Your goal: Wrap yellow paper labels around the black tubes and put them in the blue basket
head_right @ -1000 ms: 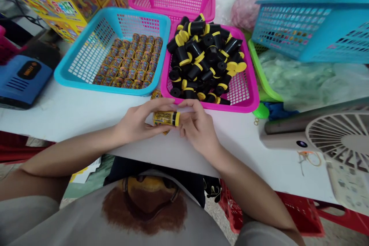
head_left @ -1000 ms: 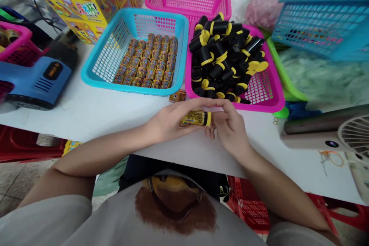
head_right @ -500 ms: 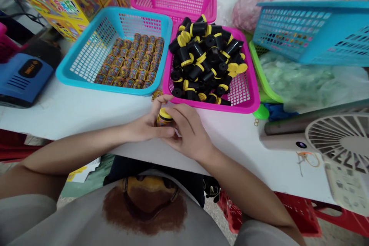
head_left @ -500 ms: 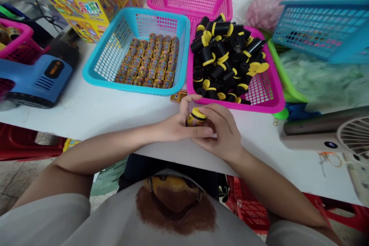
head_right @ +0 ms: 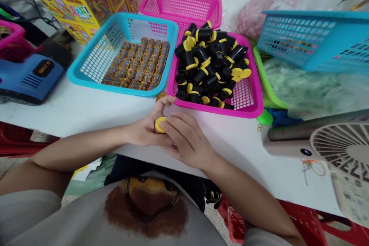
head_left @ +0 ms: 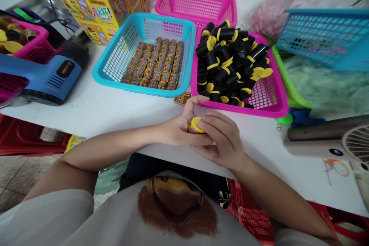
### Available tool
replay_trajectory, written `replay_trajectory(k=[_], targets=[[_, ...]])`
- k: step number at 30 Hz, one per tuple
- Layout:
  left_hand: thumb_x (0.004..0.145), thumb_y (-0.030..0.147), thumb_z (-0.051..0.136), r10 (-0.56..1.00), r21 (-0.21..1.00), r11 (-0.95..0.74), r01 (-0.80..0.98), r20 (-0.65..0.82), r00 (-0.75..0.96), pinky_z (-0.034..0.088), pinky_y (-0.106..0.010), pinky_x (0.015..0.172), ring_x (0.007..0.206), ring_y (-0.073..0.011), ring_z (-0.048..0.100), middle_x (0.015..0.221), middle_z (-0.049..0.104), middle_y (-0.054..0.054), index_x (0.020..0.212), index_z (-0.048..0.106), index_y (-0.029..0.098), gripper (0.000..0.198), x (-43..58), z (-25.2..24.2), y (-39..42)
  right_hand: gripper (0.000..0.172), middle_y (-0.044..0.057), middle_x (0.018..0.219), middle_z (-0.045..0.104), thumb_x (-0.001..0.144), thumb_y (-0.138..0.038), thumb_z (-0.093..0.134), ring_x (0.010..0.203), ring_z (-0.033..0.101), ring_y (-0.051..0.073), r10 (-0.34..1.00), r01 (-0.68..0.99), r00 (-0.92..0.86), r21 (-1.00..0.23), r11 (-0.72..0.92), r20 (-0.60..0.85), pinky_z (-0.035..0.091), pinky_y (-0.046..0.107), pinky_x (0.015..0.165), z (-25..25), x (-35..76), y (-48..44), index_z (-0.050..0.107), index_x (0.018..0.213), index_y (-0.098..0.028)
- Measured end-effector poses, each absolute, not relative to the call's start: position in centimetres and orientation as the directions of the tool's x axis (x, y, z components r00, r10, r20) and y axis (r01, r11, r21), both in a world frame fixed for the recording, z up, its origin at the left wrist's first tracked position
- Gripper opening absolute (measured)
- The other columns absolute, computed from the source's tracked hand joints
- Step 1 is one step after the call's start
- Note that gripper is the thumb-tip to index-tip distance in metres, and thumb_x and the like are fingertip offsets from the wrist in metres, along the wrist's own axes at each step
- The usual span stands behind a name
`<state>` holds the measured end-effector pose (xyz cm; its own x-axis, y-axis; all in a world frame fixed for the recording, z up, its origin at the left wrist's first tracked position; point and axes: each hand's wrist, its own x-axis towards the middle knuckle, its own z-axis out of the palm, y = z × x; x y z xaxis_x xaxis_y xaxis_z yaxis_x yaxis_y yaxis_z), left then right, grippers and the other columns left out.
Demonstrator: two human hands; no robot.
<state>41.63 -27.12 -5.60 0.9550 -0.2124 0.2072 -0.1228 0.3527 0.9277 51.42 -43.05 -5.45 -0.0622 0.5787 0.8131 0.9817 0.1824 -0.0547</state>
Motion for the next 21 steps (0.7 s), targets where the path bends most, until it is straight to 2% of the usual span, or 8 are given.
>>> replay_trajectory(k=[4, 9, 11, 13, 15, 17, 19, 21], targets=[[0.099, 0.037, 0.072, -0.26, 0.934, 0.311, -0.173, 0.259, 0.93, 0.049, -0.019, 0.057, 0.056, -0.0088, 0.059, 0.064, 0.051, 0.015, 0.144, 0.02, 0.03, 0.069, 41.6, -5.6, -27.0, 0.042, 0.01, 0.119, 0.073, 0.099, -0.028, 0.068, 0.121, 0.07, 0.026, 0.597, 0.96, -0.123, -0.058, 0.275, 0.793, 0.063, 0.048, 0.11, -5.3, 51.9, -43.2, 0.06, 0.139, -0.015], [0.098, 0.036, 0.072, -0.197, 0.932, 0.277, -0.232, 0.292, 0.936, 0.046, -0.019, 0.054, 0.049, -0.0081, 0.053, 0.062, 0.049, 0.016, 0.144, 0.019, 0.028, 0.071, 42.2, -6.4, -26.9, 0.051, 0.01, 0.12, 0.074, 0.097, -0.029, 0.072, 0.119, 0.07, 0.027, 0.577, 0.964, -0.11, -0.056, 0.261, 0.809, 0.064, 0.052, 0.105, -6.1, 52.2, -42.9, 0.057, 0.145, -0.02], [0.095, 0.035, 0.075, -0.134, 0.938, 0.172, -0.3, 0.324, 0.936, 0.051, -0.021, 0.059, 0.057, -0.0091, 0.059, 0.072, 0.056, 0.012, 0.14, 0.022, 0.03, 0.07, 42.3, -6.5, -26.7, 0.053, 0.01, 0.12, 0.074, 0.096, -0.027, 0.072, 0.119, 0.07, 0.027, 0.584, 0.965, -0.124, -0.041, 0.26, 0.802, 0.062, 0.052, 0.106, -6.3, 52.4, -42.8, 0.056, 0.146, -0.02], [0.09, 0.033, 0.079, -0.029, 0.926, 0.026, -0.378, 0.378, 0.925, 0.054, -0.022, 0.066, 0.074, -0.0107, 0.067, 0.092, 0.063, 0.005, 0.132, 0.028, 0.032, 0.067, 42.1, -5.9, -26.3, 0.056, 0.009, 0.119, 0.073, 0.095, -0.027, 0.074, 0.118, 0.069, 0.027, 0.598, 0.97, -0.122, -0.033, 0.242, 0.792, 0.061, 0.051, 0.106, -6.1, 53.0, -42.9, 0.055, 0.147, -0.023], [0.086, 0.033, 0.084, 0.076, 0.91, -0.128, -0.394, 0.405, 0.911, 0.054, -0.023, 0.071, 0.086, -0.0119, 0.068, 0.103, 0.064, 0.0, 0.118, 0.044, 0.026, 0.051, 41.6, -4.6, -25.4, 0.062, 0.008, 0.12, 0.071, 0.09, -0.036, 0.08, 0.117, 0.069, 0.029, 0.603, 0.988, -0.049, -0.049, 0.144, 0.796, 0.06, 0.053, 0.105, -5.6, 54.2, -43.2, 0.056, 0.147, -0.028], [0.085, 0.036, 0.086, 0.165, 0.902, -0.235, -0.362, 0.404, 0.9, 0.053, -0.025, 0.072, 0.087, -0.0131, 0.067, 0.098, 0.064, -0.002, 0.103, 0.056, 0.021, 0.038, 41.2, -2.8, -23.8, 0.061, 0.008, 0.122, 0.069, 0.09, -0.048, 0.078, 0.118, 0.067, 0.033, 0.612, 0.992, 0.12, -0.117, -0.044, 0.782, 0.056, 0.058, 0.106, -4.9, 56.1, -43.7, 0.058, 0.145, -0.033], [0.083, 0.04, 0.088, 0.247, 0.893, -0.285, -0.348, 0.419, 0.874, 0.053, -0.027, 0.073, 0.086, -0.0137, 0.065, 0.095, 0.064, -0.002, 0.095, 0.061, 0.02, 0.036, 41.4, -0.8, -21.4, 0.049, 0.011, 0.128, 0.067, 0.099, -0.048, 0.062, 0.125, 0.064, 0.035, 0.618, 0.924, 0.379, -0.251, -0.287, 0.689, 0.05, 0.062, 0.111, -4.4, 58.5, -44.2, 0.059, 0.144, -0.03], [0.082, 0.041, 0.089, 0.305, 0.88, -0.335, -0.338, 0.44, 0.844, 0.052, -0.028, 0.075, 0.084, -0.0111, 0.061, 0.096, 0.064, 0.0, 0.096, 0.061, 0.02, 0.037, 42.8, 0.9, -18.1, 0.052, 0.018, 0.139, 0.063, 0.103, -0.046, 0.051, 0.134, 0.059, 0.037, 0.542, 0.762, 0.644, -0.383, -0.523, 0.54, 0.047, 0.064, 0.114, -4.1, 61.0, -44.4, 0.057, 0.148, -0.022]])
